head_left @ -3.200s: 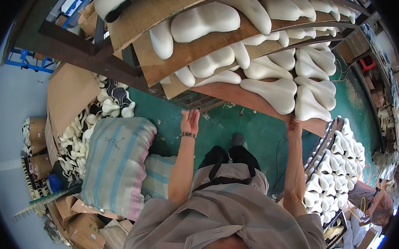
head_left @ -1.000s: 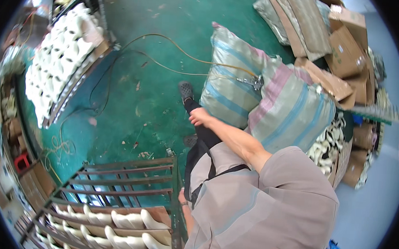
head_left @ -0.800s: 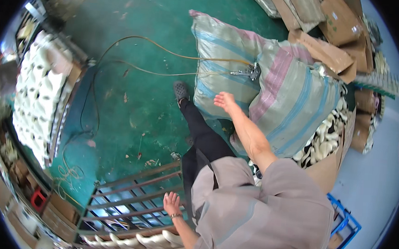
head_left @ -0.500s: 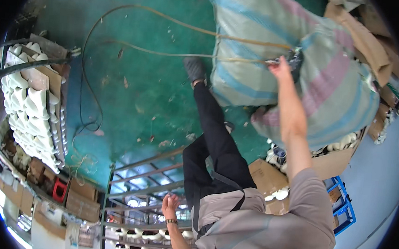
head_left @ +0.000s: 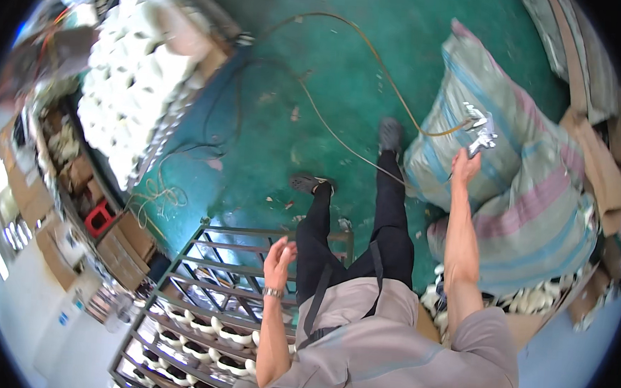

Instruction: Organizing bicycle seat cushions on wooden boards and placing them onto a storage rack while using a spray gun for processing.

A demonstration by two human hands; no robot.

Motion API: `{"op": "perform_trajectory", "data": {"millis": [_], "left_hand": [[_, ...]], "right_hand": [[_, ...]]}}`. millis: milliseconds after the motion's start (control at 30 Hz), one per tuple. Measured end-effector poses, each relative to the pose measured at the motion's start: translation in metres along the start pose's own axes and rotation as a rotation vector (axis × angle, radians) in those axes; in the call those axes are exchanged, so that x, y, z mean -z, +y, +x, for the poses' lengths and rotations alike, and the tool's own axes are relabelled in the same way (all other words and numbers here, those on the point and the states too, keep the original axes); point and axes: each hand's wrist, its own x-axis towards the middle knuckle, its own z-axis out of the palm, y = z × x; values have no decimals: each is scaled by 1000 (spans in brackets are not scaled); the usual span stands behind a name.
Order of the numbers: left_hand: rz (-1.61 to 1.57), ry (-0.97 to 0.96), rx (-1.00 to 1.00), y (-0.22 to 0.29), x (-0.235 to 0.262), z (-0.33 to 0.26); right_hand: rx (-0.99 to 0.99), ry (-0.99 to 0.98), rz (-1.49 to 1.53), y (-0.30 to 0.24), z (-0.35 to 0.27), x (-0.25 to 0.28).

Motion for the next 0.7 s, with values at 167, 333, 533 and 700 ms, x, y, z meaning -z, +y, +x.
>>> {"op": "perform_trajectory", "data": {"millis": [167,333,533,700], "left_hand": [[-160,-107,-555,83,89,5],[-272,-152,-1076,183,203,-28],[-140,-501,-1110,180,299,-81],[58,-234,-713,85,390,-30]], "right_hand": [[711,-594,-113,-167,-274,-31],[943,-1276,87,-303,-554,-6],[867,-1553,568,-417,-771,7],[801,-1782,899,-504,-831,-8]]}}
